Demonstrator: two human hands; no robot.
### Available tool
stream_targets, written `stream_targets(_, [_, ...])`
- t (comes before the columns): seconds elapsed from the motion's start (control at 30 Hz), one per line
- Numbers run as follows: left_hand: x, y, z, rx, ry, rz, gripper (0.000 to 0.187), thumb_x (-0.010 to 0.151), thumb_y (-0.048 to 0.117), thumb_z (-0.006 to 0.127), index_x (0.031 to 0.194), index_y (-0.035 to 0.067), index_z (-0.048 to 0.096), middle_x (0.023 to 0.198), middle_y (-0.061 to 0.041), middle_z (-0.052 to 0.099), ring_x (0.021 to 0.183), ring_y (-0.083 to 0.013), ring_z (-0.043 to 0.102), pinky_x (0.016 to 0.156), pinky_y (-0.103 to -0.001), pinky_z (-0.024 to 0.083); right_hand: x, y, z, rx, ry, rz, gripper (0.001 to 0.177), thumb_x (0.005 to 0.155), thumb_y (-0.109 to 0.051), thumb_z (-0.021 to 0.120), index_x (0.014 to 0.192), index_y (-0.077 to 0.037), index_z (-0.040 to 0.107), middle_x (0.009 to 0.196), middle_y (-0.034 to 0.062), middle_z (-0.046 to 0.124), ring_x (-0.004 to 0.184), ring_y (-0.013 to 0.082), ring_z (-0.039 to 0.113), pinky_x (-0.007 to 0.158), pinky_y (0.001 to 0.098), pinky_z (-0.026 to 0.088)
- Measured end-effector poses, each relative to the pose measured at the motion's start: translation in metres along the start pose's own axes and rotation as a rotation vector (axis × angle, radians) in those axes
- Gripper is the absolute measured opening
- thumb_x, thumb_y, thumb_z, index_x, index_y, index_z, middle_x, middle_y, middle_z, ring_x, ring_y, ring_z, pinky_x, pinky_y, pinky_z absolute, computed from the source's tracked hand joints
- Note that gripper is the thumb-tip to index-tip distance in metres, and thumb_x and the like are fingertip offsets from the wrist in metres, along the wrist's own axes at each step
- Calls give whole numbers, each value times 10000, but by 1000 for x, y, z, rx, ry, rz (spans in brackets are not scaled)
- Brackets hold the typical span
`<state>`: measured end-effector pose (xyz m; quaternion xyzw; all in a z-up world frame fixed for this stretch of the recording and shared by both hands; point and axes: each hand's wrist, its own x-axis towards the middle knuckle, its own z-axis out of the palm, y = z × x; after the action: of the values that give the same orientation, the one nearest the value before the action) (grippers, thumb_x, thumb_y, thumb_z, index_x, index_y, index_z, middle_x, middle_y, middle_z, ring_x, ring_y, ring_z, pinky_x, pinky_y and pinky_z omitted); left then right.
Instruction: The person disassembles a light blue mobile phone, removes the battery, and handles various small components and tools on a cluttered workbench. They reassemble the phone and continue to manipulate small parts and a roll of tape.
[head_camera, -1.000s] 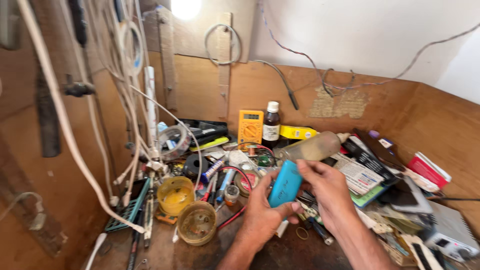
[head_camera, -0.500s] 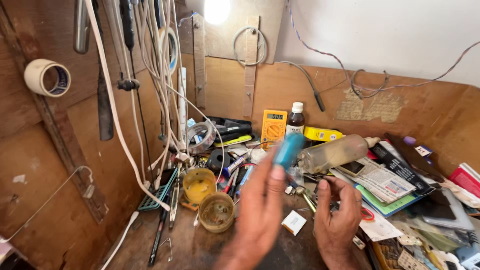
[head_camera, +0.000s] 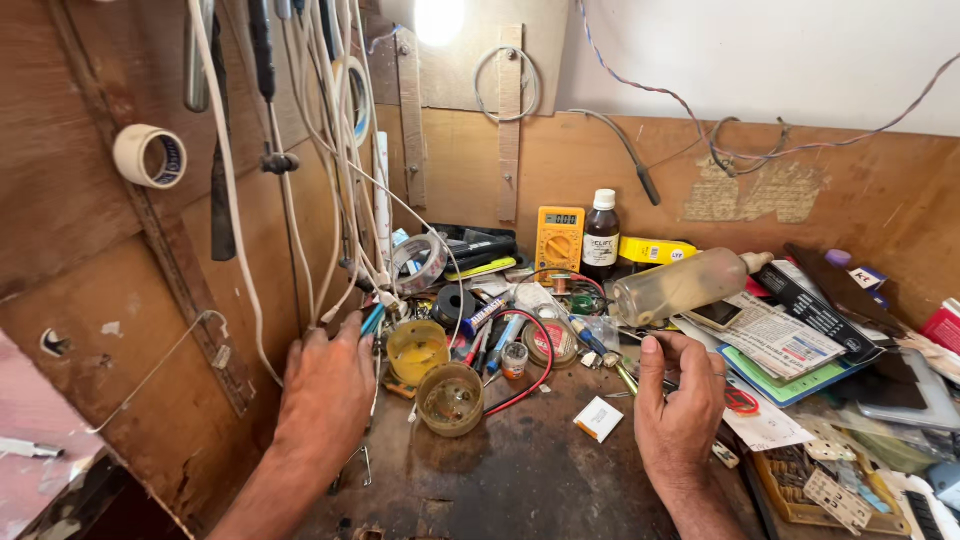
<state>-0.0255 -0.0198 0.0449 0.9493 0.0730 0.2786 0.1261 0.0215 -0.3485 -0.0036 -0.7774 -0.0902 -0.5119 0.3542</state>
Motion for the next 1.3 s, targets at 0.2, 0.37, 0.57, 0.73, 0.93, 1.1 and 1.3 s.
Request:
stream_targets(0.2, [18,-16,49,245,-23,14,326,939,163,590,1173,-58,644,996,-270,686,972,-398,687,812,-454,600,-1,3,1,-20,-7,-23,182,1024,-177,670,1007,4,655,909,122,685,894,276,593,812,415,483])
stream_targets(0.37, [26,-18,54,294,-182,6,289,908,80,595,1145,-76,650,995,-257,708,1019,-370,677,895,-454,585,1,6,1,-18,-28,-22,182,1006,-175,667,997,6,659,905,126,683,885,285,590,786,421,476])
stream_targets(0.57, [21,-14,36,600,-207,157,294,825,24,630,1068,-135,671,1129,-255,628,1080,-306,568,941,-401,540,2,7,1,-25,-21,-49,183,1004,-183,663,962,-5,653,923,121,685,882,293,587,794,432,467])
stream_targets(0.73, [20,-9,26,571,-303,155,345,794,37,703,1096,-120,656,1112,-224,620,1094,-317,585,919,-356,565,2,4,0,-50,-34,-45,186,998,-182,663,937,-6,654,897,118,684,874,301,586,800,443,463])
stream_targets(0.93, [-5,6,12,357,-345,255,181,814,31,686,995,31,676,1075,-165,654,1005,-312,651,877,-398,561,3,6,1,-38,-37,-35,189,996,-183,661,932,-5,652,892,122,678,873,304,582,789,441,460])
stream_targets(1.1, [-18,33,2,377,-331,381,158,811,74,675,966,66,647,1021,-144,641,1006,-298,639,884,-409,538,0,6,-2,-59,-31,-48,174,997,-163,662,926,-5,643,888,122,674,881,306,577,803,445,456])
stream_targets(1.3, [-11,53,-5,86,-282,282,383,825,51,646,1202,50,581,1014,-155,662,1012,-319,645,894,-439,532,2,6,-2,-62,-9,-41,175,993,-162,666,927,-3,637,887,117,674,881,295,575,802,436,458])
